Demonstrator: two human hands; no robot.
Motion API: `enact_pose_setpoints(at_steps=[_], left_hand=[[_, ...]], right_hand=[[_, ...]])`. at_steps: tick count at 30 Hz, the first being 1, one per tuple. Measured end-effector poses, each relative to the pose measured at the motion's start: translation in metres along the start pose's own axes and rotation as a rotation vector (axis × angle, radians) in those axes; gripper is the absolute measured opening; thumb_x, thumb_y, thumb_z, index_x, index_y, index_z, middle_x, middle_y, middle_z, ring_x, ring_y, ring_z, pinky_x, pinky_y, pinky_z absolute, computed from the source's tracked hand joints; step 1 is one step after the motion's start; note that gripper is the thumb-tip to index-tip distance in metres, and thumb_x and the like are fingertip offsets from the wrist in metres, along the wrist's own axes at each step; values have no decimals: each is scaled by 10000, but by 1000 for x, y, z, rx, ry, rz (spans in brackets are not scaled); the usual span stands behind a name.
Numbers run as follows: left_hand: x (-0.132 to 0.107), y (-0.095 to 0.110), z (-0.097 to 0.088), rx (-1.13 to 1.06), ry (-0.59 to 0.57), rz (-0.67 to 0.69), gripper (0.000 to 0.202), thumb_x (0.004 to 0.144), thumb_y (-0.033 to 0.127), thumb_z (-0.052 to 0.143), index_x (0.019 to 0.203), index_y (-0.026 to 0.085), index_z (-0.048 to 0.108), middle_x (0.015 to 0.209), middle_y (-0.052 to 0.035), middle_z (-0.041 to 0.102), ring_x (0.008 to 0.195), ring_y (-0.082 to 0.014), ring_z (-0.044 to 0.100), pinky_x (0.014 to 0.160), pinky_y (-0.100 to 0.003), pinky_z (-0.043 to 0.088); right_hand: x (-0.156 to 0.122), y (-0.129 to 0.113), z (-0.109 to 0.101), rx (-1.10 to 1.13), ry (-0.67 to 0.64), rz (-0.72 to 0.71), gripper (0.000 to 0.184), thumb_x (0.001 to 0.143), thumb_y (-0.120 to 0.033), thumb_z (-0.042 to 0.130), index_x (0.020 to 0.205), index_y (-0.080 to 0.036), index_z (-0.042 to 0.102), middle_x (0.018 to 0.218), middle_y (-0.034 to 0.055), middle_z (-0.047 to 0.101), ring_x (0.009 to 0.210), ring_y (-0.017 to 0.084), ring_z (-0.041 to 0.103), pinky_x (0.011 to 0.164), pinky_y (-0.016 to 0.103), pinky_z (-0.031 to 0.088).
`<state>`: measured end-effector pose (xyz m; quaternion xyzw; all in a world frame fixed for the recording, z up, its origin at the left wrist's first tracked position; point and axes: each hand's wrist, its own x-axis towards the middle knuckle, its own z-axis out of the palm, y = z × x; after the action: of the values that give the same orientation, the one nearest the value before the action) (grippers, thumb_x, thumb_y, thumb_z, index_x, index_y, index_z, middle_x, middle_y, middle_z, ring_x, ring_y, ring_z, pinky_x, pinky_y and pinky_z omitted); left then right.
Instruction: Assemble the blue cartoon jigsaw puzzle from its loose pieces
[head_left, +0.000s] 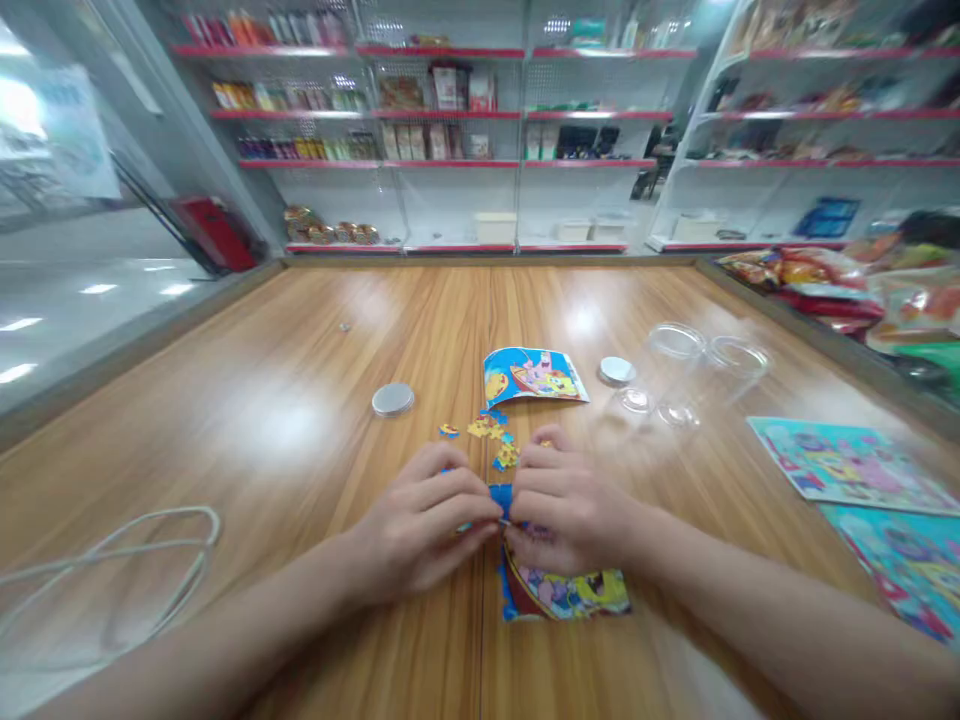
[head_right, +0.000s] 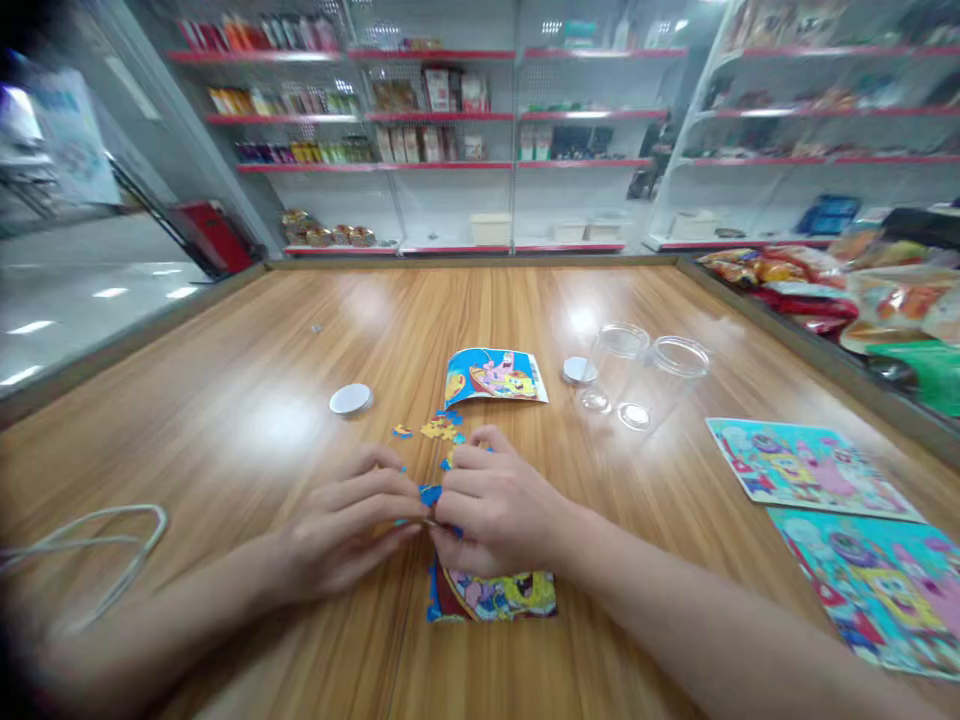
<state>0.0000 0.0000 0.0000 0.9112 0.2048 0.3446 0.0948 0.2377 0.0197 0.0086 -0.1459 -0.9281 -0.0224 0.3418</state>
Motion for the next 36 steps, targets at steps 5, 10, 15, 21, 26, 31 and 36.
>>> enact_pose_setpoints(at_steps=[5, 10, 15, 21, 26, 31, 36], left_hand=[[-10, 12, 4, 42, -39, 77, 155, 953, 89, 572, 1077, 164, 624, 897, -53, 697, 861, -184, 549, 849, -365, 478], [-1, -6, -12, 69, -206, 184, 189, 997, 128, 507, 1106, 200, 644, 986, -63, 729, 1014, -230, 540, 888, -374, 470], [-5, -12, -12, 19, -230, 91, 291, 904, 71, 575, 1166, 194, 608, 1013, -56, 717, 925, -200, 564, 980, -439, 429], [1, -3, -11, 18, -289, -1, 303, 872, 266, 692, 1157, 184, 634, 1131, -100, 651, 1026, -254, 519, 944, -443, 441], [5, -1, -9, 12, -325, -19, 222, 887, 266, 675, 1098, 196, 657, 1146, -98, 627, 1046, -257, 486, 945, -430, 435], [2, -2, -6, -8, -318, -52, 176, 898, 284, 674, 1043, 191, 639, 1119, -90, 632, 1033, -242, 490, 953, -417, 425], [0, -2, -2, 39, -276, -74, 183, 911, 322, 677, 1030, 189, 636, 1111, -87, 639, 1044, -245, 488, 953, -415, 421]], right_hand=[[-4, -2, 0, 276, -37, 21, 203, 862, -277, 552, 679, -199, 510, 643, -12, 578, 684, 160, 470, 778, 396, 319], [-10, 15, -6, 380, 94, 235, 153, 851, -206, 494, 724, -192, 578, 640, 3, 578, 651, 159, 464, 730, 389, 310], [-12, 14, -4, 376, 66, 249, 124, 846, -184, 525, 750, -188, 603, 655, -5, 603, 655, 153, 476, 738, 386, 314], [-12, 13, -2, 356, 65, 255, 124, 841, -170, 538, 742, -187, 610, 653, -13, 596, 651, 145, 490, 729, 378, 311], [-10, 13, -3, 339, 51, 257, 147, 841, -164, 535, 714, -182, 608, 630, -20, 549, 641, 139, 473, 713, 369, 303], [-9, 10, -2, 344, 49, 268, 141, 840, -151, 542, 721, -178, 612, 640, -17, 568, 644, 138, 481, 724, 368, 311], [-9, 11, -3, 324, 58, 282, 137, 841, -145, 548, 727, -178, 618, 648, -15, 562, 645, 138, 491, 718, 365, 311]])
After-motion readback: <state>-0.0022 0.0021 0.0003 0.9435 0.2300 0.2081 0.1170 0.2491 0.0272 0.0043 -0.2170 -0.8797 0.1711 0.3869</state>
